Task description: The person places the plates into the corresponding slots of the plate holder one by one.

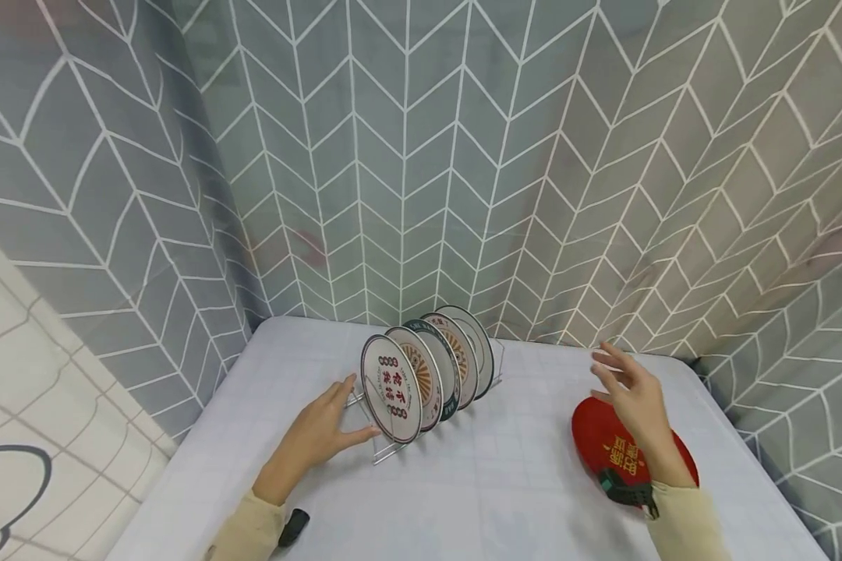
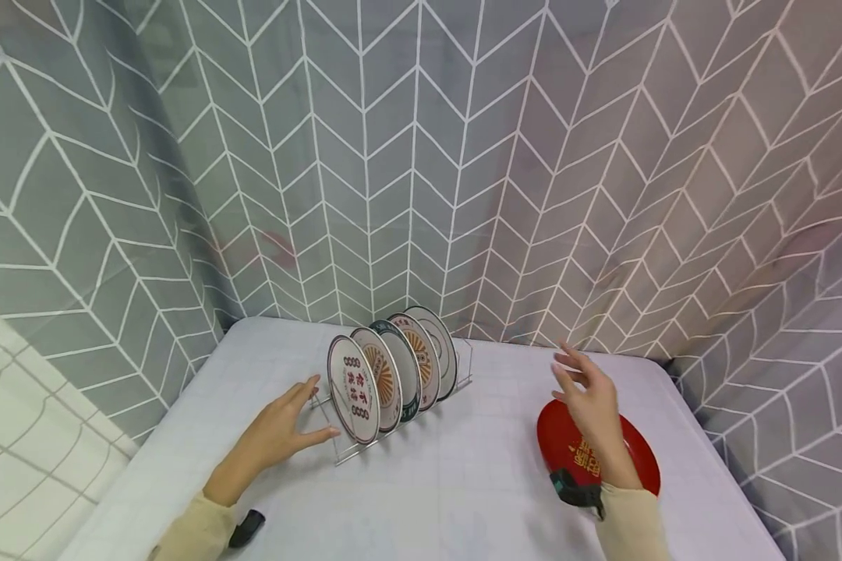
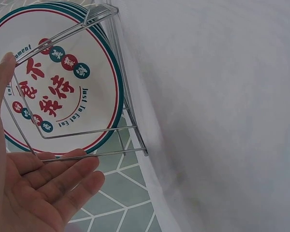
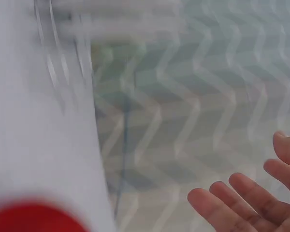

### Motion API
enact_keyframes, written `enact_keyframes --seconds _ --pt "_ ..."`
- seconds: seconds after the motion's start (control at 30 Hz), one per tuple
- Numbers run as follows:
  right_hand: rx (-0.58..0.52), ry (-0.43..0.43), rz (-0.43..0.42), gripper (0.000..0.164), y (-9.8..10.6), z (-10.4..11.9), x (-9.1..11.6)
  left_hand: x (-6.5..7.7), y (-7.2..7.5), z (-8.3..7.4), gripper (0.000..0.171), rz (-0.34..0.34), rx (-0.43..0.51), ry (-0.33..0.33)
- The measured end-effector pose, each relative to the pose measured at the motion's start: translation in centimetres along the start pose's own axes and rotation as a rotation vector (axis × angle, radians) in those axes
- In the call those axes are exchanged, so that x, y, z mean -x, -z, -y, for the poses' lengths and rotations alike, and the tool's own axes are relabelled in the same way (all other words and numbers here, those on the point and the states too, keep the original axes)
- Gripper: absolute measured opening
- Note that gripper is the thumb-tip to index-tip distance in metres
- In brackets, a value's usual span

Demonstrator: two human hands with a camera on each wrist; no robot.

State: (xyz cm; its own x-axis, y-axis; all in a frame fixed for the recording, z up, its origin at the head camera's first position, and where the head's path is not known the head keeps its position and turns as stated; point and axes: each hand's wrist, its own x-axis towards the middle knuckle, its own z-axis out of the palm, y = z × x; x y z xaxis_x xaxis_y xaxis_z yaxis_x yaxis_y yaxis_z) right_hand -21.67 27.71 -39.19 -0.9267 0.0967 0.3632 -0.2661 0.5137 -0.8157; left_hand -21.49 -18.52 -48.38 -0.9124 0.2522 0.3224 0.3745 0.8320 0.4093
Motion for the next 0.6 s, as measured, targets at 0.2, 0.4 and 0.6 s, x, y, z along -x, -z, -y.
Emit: enact_keyframes --seconds 0.2,0.4,0.6 --pt "0.011 -0.298 -0.302 0.043 6.0 -5.7 3.4 0.3 0.0 0.3 0.106 -0.020 -0.001 -0.009" --pt "-0.144 -0.551 -0.461 0.050 8.7 -10.3 6.1 0.3 0.2 0.4 0.106 -0.009 0.004 -0.006" --pt "-0.200 -0.706 -0.282 0.052 9.2 -12.5 7.2 0.3 0.2 0.2 0.106 0.003 0.020 -0.003"
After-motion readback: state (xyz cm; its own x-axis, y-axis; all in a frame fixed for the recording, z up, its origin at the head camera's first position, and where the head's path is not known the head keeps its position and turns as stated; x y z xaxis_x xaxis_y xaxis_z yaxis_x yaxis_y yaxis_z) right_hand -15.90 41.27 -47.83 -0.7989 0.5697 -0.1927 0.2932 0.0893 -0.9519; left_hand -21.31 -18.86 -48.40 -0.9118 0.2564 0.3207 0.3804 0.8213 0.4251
